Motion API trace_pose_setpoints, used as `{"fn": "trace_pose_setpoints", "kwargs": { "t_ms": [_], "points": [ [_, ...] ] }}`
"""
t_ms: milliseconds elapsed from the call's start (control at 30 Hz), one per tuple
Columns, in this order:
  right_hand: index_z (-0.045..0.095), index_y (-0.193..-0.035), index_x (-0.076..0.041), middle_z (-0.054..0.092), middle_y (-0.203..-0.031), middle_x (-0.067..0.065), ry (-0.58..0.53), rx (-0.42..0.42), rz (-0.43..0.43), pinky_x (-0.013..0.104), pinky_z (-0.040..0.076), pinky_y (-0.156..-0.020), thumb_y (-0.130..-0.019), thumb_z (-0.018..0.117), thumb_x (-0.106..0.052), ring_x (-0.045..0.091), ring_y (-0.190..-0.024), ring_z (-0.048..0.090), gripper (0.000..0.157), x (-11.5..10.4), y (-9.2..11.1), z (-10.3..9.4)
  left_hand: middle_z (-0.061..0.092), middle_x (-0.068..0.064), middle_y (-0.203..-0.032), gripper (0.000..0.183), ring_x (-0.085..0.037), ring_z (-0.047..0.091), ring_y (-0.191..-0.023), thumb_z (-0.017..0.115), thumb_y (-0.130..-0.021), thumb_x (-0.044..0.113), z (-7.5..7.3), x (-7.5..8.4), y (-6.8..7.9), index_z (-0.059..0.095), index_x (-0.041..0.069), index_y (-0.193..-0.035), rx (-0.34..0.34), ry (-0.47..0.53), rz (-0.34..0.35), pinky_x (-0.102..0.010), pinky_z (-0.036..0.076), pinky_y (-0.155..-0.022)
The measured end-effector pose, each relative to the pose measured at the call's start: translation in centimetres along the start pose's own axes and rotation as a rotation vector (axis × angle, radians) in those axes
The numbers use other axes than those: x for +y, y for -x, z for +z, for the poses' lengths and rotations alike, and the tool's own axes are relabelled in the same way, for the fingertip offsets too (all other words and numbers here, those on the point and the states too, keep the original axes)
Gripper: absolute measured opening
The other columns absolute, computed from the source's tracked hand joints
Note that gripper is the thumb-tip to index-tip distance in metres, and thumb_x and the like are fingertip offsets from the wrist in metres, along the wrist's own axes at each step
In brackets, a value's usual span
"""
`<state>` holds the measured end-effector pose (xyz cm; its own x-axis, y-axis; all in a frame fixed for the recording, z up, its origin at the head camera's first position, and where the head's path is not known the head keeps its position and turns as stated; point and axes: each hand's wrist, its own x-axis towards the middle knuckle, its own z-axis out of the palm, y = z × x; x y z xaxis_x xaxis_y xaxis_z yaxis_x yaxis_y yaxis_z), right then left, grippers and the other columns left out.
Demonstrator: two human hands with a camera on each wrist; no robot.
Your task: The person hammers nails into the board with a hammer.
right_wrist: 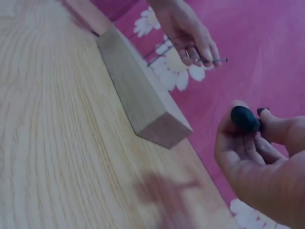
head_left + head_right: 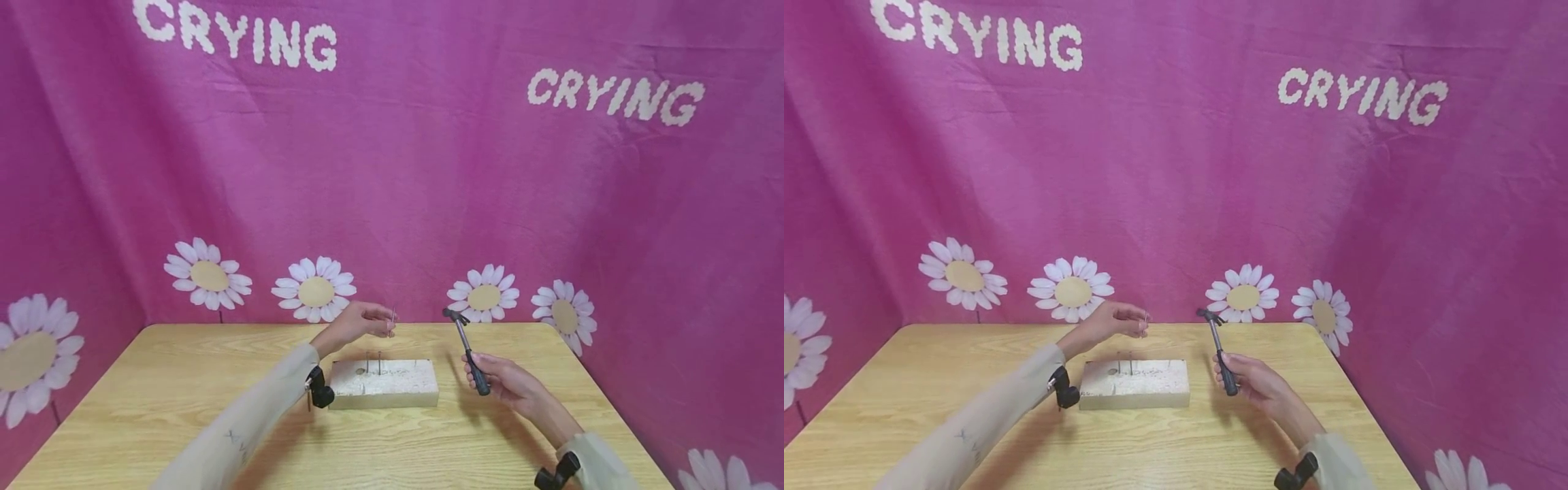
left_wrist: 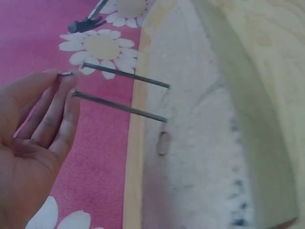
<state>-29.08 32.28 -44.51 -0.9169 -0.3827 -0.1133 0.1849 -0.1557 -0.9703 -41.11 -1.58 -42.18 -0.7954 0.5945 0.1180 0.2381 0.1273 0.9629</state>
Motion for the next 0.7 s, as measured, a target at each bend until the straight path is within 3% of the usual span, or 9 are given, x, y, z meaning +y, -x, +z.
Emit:
{"fn": "trace_pose_setpoints", "kwargs": {
  "t_ms": [133, 200, 300, 367, 467, 600, 700],
  "points": [
    [0.067, -0.114, 0.000, 0.068, -0.093, -0.002, 0.201, 0.131, -0.039, 0.023, 0.057, -0.080, -0.111, 0.052, -0.014, 0.007, -0.083, 0.066, 0.021, -0.3, -0.2, 1.7, 0.077, -0.013, -0.108, 0.030, -0.023, 0.076, -0.096, 0.072, -0.099, 0.009, 0.4, -0.4, 0.6, 0.068, -0.006, -0.125, 0.008, 0.035, 0.007, -0.053, 0.057, -0.098],
    [0.066, -0.113, 0.007, 0.067, -0.089, 0.000, 0.356, 0.232, -0.087, 0.023, 0.055, -0.073, -0.110, 0.055, -0.013, 0.009, -0.079, 0.064, 0.023, -0.3, -0.3, 2.6, 0.077, -0.015, -0.107, 0.026, -0.028, 0.076, -0.097, 0.072, -0.099, 0.009, 0.5, -0.6, 1.0, 0.070, -0.006, -0.121, -0.013, 0.045, 0.006, -0.057, 0.055, -0.099],
    [0.066, -0.112, 0.012, 0.066, -0.085, 0.003, 0.554, 0.361, -0.146, 0.023, 0.049, -0.063, -0.107, 0.060, -0.011, 0.011, -0.073, 0.061, 0.024, -0.2, -0.6, 3.5, 0.076, -0.023, -0.107, 0.024, -0.037, 0.075, -0.101, 0.070, -0.101, 0.011, 0.7, -0.8, 1.6, 0.071, -0.008, -0.117, -0.044, -0.003, 0.025, -0.055, 0.057, -0.097],
    [0.065, -0.111, 0.014, 0.065, -0.084, 0.006, 0.646, 0.390, -0.198, 0.023, 0.049, -0.060, -0.106, 0.060, -0.007, 0.011, -0.071, 0.059, 0.022, -0.1, -0.6, 4.0, 0.076, -0.025, -0.107, 0.024, -0.039, 0.074, -0.102, 0.070, -0.101, 0.011, 0.9, -0.9, 2.0, 0.072, -0.007, -0.117, -0.051, -0.039, 0.042, -0.052, 0.059, -0.095],
    [0.067, -0.109, 0.012, 0.065, -0.083, 0.008, 0.743, 0.394, -0.266, 0.022, 0.048, -0.059, -0.104, 0.063, -0.004, 0.009, -0.069, 0.056, 0.018, 0.0, -0.6, 4.5, 0.076, -0.022, -0.109, 0.023, -0.030, 0.075, -0.097, 0.070, -0.101, 0.011, 1.3, -1.1, 2.5, 0.074, -0.005, -0.116, -0.028, -0.090, 0.062, -0.049, 0.060, -0.094],
    [0.070, -0.106, 0.008, 0.067, -0.084, 0.010, 0.854, 0.399, -0.352, 0.022, 0.050, -0.064, -0.103, 0.065, -0.004, 0.008, -0.073, 0.057, 0.013, -0.2, -0.8, 5.2, 0.078, -0.015, -0.110, 0.022, -0.014, 0.073, -0.091, 0.073, -0.100, 0.014, 1.8, -1.6, 3.0, 0.076, -0.002, -0.115, 0.035, -0.093, 0.068, -0.040, 0.061, -0.091],
    [0.071, -0.105, 0.005, 0.069, -0.086, 0.009, 0.920, 0.408, -0.388, 0.023, 0.052, -0.067, -0.103, 0.065, -0.004, 0.011, -0.078, 0.060, 0.011, -0.7, -0.8, 6.1, 0.078, -0.015, -0.109, 0.026, -0.012, 0.072, -0.090, 0.074, -0.099, 0.014, 2.2, -1.7, 3.5, 0.074, -0.004, -0.117, 0.073, -0.080, 0.068, -0.031, 0.059, -0.087]
  ]
}}
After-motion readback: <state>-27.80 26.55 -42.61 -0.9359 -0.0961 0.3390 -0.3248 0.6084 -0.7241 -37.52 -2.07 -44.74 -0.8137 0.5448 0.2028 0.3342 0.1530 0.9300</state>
